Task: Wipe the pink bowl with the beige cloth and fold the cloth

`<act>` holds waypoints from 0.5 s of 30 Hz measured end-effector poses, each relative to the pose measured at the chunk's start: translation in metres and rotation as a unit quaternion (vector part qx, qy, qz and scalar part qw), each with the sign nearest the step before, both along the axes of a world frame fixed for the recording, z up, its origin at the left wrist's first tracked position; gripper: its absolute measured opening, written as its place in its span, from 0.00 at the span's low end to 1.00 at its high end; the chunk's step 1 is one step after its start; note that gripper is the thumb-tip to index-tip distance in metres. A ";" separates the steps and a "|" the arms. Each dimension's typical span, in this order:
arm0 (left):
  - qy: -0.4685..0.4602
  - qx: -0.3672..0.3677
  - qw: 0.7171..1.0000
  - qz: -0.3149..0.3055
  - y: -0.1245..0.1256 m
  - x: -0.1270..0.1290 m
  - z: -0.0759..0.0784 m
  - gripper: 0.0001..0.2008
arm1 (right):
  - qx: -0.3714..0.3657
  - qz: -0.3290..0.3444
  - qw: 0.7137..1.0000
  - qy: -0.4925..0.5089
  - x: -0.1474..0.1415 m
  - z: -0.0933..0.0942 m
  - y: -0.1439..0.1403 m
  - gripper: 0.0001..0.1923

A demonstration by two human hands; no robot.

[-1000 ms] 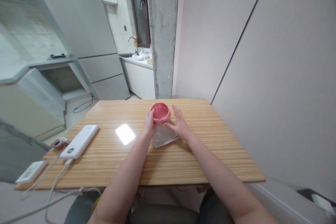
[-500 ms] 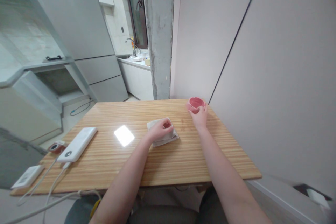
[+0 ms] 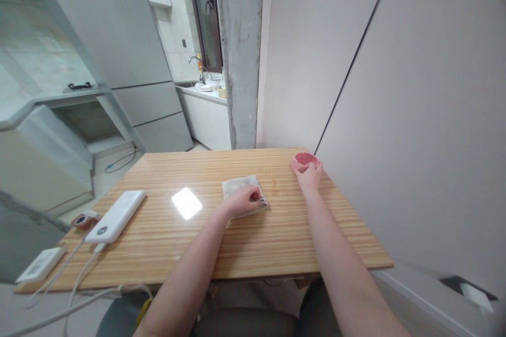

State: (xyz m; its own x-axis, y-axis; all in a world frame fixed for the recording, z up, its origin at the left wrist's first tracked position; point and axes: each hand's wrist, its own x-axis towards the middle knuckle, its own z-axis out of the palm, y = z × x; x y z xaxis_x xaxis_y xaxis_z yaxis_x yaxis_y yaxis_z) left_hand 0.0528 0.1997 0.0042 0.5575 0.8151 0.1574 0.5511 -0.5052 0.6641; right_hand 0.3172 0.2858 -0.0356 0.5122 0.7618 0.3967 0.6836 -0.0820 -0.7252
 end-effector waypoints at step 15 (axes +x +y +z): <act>-0.290 -0.086 0.933 0.197 0.016 -0.011 0.016 0.11 | -0.307 0.430 0.840 0.121 -0.110 0.034 -0.056 0.17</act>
